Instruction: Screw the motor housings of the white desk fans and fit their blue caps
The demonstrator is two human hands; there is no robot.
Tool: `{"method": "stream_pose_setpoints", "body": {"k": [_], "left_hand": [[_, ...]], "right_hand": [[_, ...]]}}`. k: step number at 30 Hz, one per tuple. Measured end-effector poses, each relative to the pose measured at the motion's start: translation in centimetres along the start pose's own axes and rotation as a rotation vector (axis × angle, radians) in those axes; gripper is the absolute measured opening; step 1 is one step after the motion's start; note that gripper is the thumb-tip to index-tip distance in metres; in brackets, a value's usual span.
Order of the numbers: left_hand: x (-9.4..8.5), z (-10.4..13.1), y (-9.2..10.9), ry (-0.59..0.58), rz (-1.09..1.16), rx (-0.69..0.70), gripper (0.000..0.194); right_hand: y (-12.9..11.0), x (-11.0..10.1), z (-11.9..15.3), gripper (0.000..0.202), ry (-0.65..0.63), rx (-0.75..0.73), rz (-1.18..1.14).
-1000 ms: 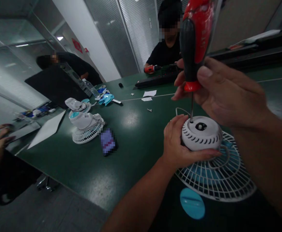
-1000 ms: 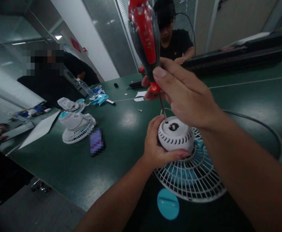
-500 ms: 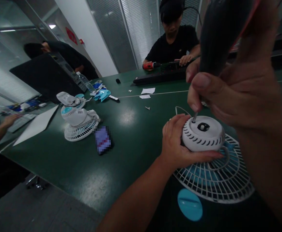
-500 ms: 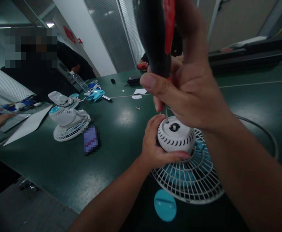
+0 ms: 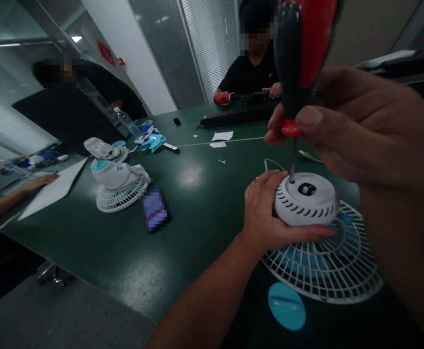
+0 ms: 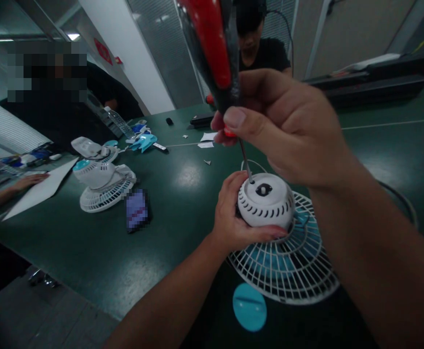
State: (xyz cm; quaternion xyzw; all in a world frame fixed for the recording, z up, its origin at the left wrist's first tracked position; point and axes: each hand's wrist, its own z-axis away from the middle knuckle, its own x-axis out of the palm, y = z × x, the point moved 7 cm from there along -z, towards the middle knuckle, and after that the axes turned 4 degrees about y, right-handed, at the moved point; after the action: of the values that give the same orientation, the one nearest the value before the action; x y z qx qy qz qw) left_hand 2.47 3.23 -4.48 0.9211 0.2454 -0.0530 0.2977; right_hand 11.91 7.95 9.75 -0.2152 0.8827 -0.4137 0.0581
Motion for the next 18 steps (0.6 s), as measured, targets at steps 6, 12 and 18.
{"method": "stream_pose_setpoints", "body": {"k": [6, 12, 18], "left_hand": [[0.0, 0.2, -0.3, -0.027, 0.019, -0.034, 0.116], [-0.1, 0.1, -0.1, 0.036, 0.037, 0.044, 0.116], [-0.1, 0.1, -0.1, 0.049, 0.011, 0.058, 0.112]], "right_hand": [[-0.3, -0.4, 0.0, 0.043, 0.039, -0.046, -0.092], [-0.1, 0.6, 0.0, 0.055, 0.013, 0.009, -0.042], [1.3, 0.5, -0.1, 0.03, -0.09, 0.188, -0.198]]}}
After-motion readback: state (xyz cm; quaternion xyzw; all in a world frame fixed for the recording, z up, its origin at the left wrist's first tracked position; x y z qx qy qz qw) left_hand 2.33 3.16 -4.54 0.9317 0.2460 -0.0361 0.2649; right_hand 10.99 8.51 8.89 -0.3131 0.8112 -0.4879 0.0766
